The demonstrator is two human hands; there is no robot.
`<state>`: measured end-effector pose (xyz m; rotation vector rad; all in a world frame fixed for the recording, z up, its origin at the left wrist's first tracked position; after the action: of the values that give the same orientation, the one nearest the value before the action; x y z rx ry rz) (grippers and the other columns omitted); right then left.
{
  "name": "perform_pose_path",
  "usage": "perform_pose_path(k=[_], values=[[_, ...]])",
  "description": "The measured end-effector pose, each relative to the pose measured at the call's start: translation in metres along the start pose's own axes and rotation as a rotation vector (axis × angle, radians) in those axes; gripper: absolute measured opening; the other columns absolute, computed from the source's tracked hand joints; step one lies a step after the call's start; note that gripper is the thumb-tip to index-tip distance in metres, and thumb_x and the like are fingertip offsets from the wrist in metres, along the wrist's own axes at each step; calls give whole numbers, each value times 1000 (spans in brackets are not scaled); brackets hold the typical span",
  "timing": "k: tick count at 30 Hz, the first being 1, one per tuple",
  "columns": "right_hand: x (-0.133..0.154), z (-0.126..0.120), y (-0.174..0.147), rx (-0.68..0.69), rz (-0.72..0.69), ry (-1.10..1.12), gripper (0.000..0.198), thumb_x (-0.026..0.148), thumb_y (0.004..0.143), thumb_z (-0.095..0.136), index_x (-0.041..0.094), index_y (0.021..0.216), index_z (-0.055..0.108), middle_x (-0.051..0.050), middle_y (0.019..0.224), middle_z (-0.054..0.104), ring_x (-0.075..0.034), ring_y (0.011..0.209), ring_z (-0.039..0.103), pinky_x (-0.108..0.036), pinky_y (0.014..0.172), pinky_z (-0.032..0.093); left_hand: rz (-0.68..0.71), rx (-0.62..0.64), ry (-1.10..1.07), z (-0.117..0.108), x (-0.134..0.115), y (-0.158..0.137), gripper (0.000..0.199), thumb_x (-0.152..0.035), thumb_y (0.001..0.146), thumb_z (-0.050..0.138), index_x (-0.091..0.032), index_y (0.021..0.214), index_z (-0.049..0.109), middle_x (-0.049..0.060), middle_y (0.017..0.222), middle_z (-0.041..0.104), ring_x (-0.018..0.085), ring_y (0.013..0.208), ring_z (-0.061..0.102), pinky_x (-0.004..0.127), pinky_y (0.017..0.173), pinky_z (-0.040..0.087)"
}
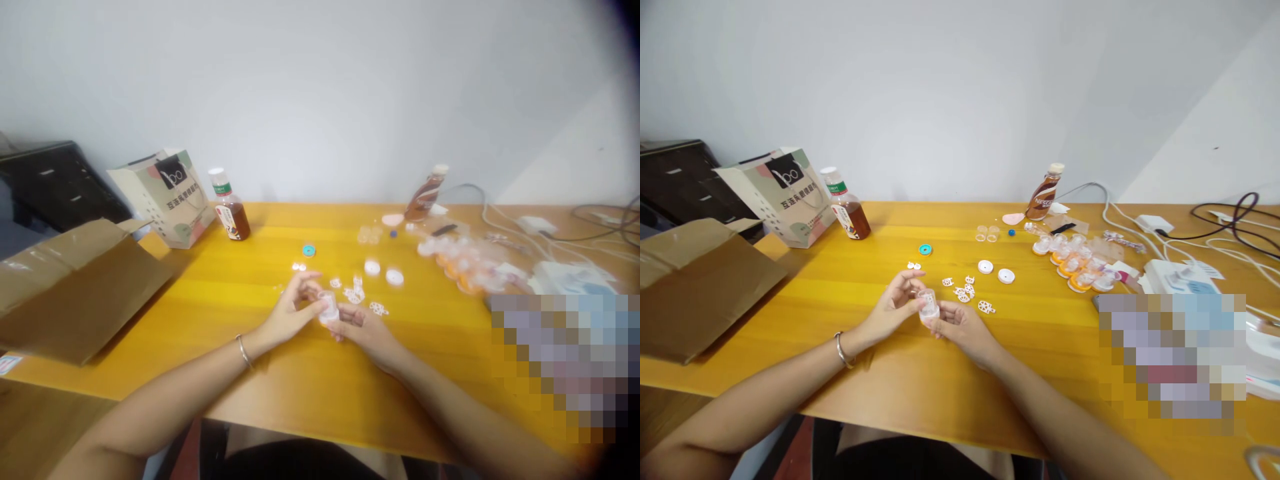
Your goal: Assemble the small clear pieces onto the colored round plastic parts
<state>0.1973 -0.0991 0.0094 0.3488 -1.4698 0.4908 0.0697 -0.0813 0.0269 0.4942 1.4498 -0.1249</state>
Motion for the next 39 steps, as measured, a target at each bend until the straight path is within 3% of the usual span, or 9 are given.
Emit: perform_pose_path(k=[2, 6, 10, 13, 16, 26, 30, 35, 39], values=[[0, 1, 0, 2, -2, 1, 23, 35, 70, 63, 16, 84, 60, 2, 63, 53, -8, 57, 46, -23, 56, 37, -26, 57, -69, 3, 1, 0, 41, -27, 81, 50, -21, 120, 38, 8, 105, 55, 17, 95, 51, 35, 88, 36], [0, 2, 0, 0, -3, -6, 24, 35, 70, 62, 16, 84, 60, 2, 63, 53, -8, 57, 46, -22, 56, 37, -22, 33, -67, 1, 0, 1, 31, -27, 80, 54, -19, 109, 47, 8, 106, 54, 18, 98, 50, 34, 88, 37], [0, 1, 0, -7, -1, -14, 24, 36, 70, 63, 16, 83, 59, 2, 63, 53, -9, 57, 46, -23, 57, 37, -62, 70, -73, 3, 1, 0, 28, -31, 86, 43, -19, 110, 48, 9, 111, 53, 20, 103, 49, 35, 90, 35], [0, 1, 0, -7, -3, -19, 25, 37, 70, 63, 16, 84, 59, 2, 64, 53, -9, 57, 46, -23, 56, 37, -32, 48, -26, 3, -1, -1, 31, -28, 80, 52, -20, 110, 47, 8, 110, 53, 19, 101, 49, 34, 88, 36], [1, 0, 0, -11, -8, -29, 25, 38, 71, 61, 16, 83, 59, 1, 64, 53, -9, 57, 46, -23, 56, 38, -46, 95, -77, 5, -2, -2, 36, -29, 83, 49, -22, 117, 43, 8, 113, 51, 20, 105, 47, 35, 91, 34], [0, 0, 0, -25, 5, -38, 26, 38, 69, 63, 16, 82, 59, 2, 64, 53, -9, 57, 47, -23, 56, 38, -51, 51, -93, -2, 4, 4, 38, -26, 75, 60, -20, 110, 46, 8, 104, 54, 18, 96, 52, 33, 85, 38], [1, 1, 0, -24, -1, -44, 24, 38, 70, 62, 16, 80, 59, 2, 62, 53, -9, 56, 47, -23, 55, 38, -85, 113, -127, 1, 3, 3, 32, -30, 83, 48, -20, 113, 45, 9, 107, 55, 19, 100, 51, 37, 88, 36], [0, 1, 0, -25, 6, -41, 28, 40, 69, 62, 16, 83, 60, 1, 64, 53, -9, 57, 47, -23, 55, 38, -56, 132, -124, 1, 0, 3, 37, -29, 81, 52, -21, 116, 43, 9, 108, 54, 19, 99, 51, 36, 89, 36], [0, 1, 0, -25, 4, -39, 27, 39, 69, 62, 16, 82, 60, 2, 62, 53, -9, 56, 47, -23, 56, 38, -39, 62, -14, -2, -2, 4, 28, -29, 79, 54, -19, 106, 51, 7, 99, 56, 17, 93, 52, 32, 85, 38]])
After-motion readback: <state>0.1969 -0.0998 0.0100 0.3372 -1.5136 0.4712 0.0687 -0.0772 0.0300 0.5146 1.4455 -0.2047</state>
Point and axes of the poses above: each hand's wrist, its own y-axis towards the middle knuckle, its own z-axis out of the palm, x = y × z, the point moved 5 cm from there along y, towards the middle knuckle
